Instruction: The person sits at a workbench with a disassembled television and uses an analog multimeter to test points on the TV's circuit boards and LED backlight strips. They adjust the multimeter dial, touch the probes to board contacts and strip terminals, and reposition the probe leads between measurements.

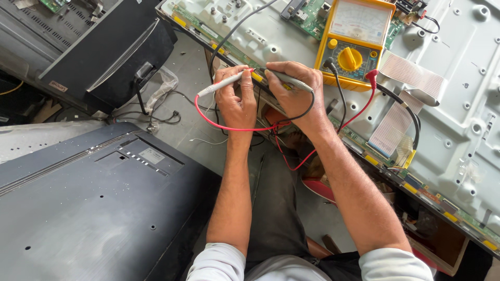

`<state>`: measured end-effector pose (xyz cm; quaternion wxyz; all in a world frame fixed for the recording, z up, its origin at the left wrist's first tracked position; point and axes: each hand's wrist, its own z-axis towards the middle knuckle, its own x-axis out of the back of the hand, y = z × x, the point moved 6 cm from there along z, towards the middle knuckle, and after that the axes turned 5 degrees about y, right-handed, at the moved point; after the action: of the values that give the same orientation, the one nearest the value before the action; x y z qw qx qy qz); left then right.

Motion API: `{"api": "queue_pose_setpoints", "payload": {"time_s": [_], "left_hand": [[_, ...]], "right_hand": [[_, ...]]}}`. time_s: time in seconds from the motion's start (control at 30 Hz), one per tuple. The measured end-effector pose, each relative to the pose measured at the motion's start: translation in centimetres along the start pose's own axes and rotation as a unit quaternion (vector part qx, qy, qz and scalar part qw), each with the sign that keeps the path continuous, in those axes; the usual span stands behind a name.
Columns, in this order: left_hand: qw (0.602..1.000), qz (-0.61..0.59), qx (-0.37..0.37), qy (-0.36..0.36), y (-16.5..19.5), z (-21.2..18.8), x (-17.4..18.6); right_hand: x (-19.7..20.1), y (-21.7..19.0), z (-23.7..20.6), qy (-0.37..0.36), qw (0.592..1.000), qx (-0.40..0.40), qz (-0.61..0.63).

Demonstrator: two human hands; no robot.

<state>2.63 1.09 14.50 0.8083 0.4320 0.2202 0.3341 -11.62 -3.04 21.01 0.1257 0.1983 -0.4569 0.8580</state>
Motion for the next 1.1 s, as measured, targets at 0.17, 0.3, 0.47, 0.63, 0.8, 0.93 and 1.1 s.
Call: {"api": "queue_pose_setpoints", "payload": {"time_s": [0.17, 0.3, 0.47, 0.63, 0.8, 0.93, 1.1], "left_hand": [[1.0, 0.005, -0.001, -0.006, 0.16, 0.02, 0.05], [1.0, 0.01, -0.015, -0.001, 0.15, 0.08, 0.07], [1.0, 0.01, -0.01, 0.006, -0.14, -0.04, 0.08], [1.0, 0.003, 0.003, 0.007, -0.41, -0.12, 0.03], [1.0, -0.005, 0.004, 0.002, -0.56, -0.09, 0.02], [1.0, -0.023, 0.016, 0.003, -0.56, -0.28, -0.01], [1.0, -0.003, -0.004, 0.004, -0.14, -0.2, -0.01]], "right_hand": [[-0.08, -0.05, 0.05, -0.001, 1.0, -0.008, 0.001], [0.0, -0.15, 0.01, -0.001, 1.0, -0.003, -0.003], [-0.15, -0.06, -0.01, -0.002, 1.0, -0.01, 0.01], [-0.16, 0.09, -0.13, -0.008, 1.0, -0.007, 0.004], [-0.13, 0.66, -0.04, 0.011, 0.999, -0.028, -0.01], [-0.06, 0.73, -0.04, 0.007, 1.0, -0.025, -0.002], [-0.06, 0.65, -0.11, 0.002, 1.0, -0.023, 0.004]]}}
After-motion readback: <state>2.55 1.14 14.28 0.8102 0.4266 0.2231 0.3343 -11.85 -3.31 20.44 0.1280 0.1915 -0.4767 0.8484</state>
